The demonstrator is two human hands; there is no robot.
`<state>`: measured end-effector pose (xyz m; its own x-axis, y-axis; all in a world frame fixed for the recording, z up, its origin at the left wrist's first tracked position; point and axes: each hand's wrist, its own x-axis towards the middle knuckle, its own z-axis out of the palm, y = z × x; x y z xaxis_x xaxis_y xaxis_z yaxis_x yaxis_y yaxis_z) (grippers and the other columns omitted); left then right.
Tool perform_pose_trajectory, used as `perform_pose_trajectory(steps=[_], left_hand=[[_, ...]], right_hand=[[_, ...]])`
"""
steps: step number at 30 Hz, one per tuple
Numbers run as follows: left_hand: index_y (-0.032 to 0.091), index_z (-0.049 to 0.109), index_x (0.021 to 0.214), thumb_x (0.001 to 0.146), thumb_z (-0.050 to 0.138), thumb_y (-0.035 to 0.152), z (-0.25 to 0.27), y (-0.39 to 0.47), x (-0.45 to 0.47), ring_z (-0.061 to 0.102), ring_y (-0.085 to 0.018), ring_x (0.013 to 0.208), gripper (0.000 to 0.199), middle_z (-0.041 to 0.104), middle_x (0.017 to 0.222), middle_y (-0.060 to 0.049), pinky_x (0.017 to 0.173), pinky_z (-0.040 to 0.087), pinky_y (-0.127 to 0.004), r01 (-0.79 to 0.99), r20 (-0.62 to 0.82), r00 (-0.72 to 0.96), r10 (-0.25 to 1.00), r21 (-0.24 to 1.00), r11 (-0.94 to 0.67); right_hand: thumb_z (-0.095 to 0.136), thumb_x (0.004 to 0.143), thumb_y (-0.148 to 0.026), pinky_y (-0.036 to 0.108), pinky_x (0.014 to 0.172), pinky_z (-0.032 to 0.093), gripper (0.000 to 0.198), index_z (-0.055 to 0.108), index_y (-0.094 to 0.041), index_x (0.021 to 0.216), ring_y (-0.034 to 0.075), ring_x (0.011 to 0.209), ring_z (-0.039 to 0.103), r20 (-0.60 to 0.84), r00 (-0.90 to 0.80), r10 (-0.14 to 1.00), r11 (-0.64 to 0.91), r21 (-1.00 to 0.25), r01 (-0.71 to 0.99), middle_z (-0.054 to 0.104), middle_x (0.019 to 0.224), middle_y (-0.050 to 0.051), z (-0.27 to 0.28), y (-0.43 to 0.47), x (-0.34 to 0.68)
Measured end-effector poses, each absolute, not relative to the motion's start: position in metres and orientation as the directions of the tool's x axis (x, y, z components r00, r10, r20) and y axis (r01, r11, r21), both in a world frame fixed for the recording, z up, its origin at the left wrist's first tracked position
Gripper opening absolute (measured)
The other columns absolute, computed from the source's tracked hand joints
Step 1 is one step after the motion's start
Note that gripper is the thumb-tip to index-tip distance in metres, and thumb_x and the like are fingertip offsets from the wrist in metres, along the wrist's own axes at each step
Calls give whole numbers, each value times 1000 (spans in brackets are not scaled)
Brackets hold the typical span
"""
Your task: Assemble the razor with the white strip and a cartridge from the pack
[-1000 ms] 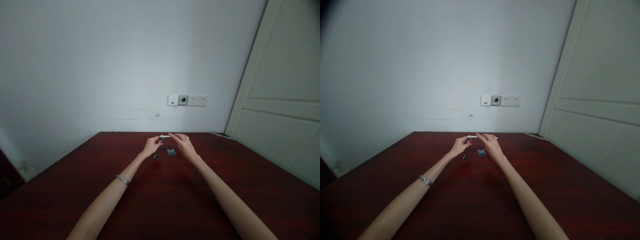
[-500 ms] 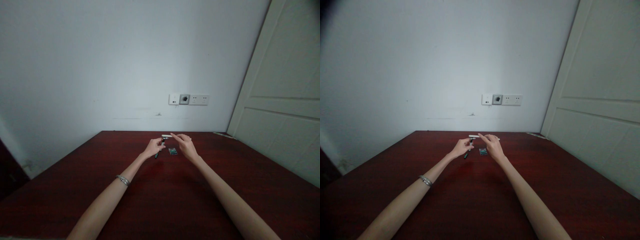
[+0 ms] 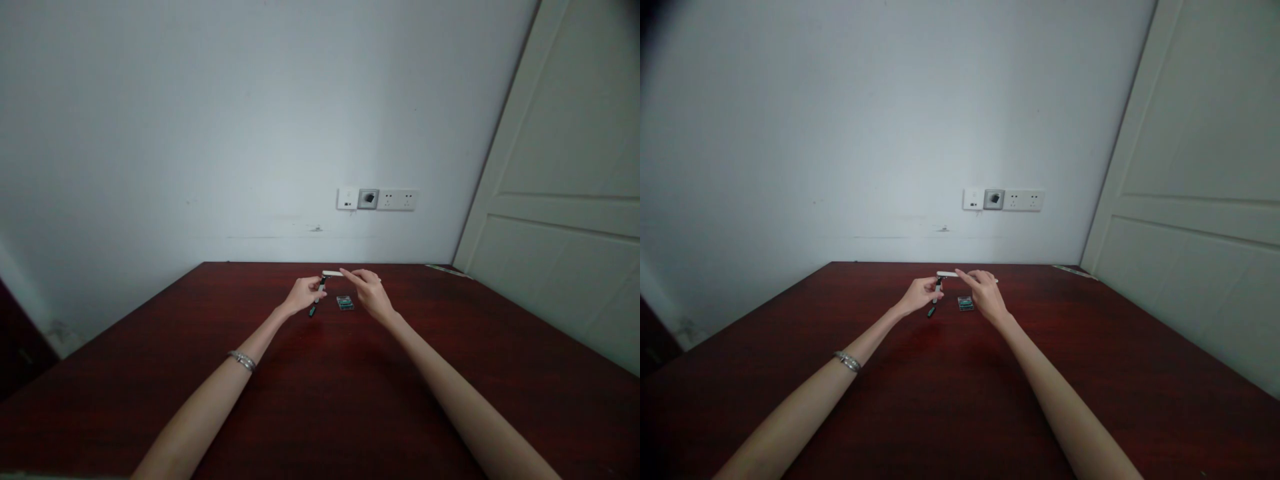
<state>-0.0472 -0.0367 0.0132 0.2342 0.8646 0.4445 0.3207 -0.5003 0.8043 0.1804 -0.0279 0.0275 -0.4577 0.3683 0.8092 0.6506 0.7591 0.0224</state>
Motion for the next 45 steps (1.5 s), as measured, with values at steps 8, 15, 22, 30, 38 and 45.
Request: perform_pose_trajectory(steps=[8, 15, 22, 30, 38, 45], left_hand=[[13, 59, 75, 64, 64, 21, 9, -36, -54, 58, -13, 61, 15, 60, 65, 0, 56, 43, -21, 377, 443, 208, 872, 787, -490], [12, 59, 77, 65, 62, 21, 17, -40, -50, 57, -12, 61, 15, 59, 66, 1, 58, 43, -21, 365, 445, 245, 861, 780, -508], [12, 58, 76, 65, 62, 22, 14, -42, -55, 58, -12, 62, 16, 59, 66, 0, 59, 43, -21, 357, 406, 243, 881, 806, -471], [12, 58, 76, 65, 62, 20, 12, -39, -52, 58, -13, 62, 14, 58, 65, 0, 58, 43, -21, 378, 412, 243, 878, 794, -477], [12, 57, 75, 64, 63, 18, 13, -45, -53, 59, -13, 63, 14, 59, 67, -1, 57, 44, -21, 324, 368, 233, 900, 844, -428], [12, 56, 76, 65, 63, 19, 16, -44, -51, 60, -13, 62, 14, 59, 65, 0, 59, 44, -22, 311, 387, 256, 886, 835, -455]], right_hand=[[34, 81, 0, 32, 84, 36, 55, 50, -27, 126, 17, 89, 49, 823, -438, 363, 752, 19, 658, 57, 96, 6, 29, -30, 183], [34, 80, 1, 31, 80, 36, 57, 50, -27, 126, 16, 86, 49, 818, -478, 319, 772, 68, 632, 58, 96, 6, 30, -33, 179], [35, 79, 2, 31, 77, 36, 57, 52, -28, 124, 17, 85, 49, 837, -446, 318, 745, 71, 663, 58, 95, 6, 24, -24, 186], [35, 80, 0, 31, 78, 36, 57, 48, -29, 128, 17, 86, 50, 824, -449, 347, 758, 36, 652, 58, 96, 6, 24, -30, 178], [35, 82, -2, 31, 75, 37, 53, 51, -29, 125, 17, 84, 51, 834, -415, 362, 734, 19, 679, 59, 95, 6, 18, -22, 185], [34, 82, -2, 30, 76, 38, 55, 48, -29, 128, 17, 85, 51, 820, -422, 386, 754, -17, 657, 59, 95, 6, 21, -29, 176]])
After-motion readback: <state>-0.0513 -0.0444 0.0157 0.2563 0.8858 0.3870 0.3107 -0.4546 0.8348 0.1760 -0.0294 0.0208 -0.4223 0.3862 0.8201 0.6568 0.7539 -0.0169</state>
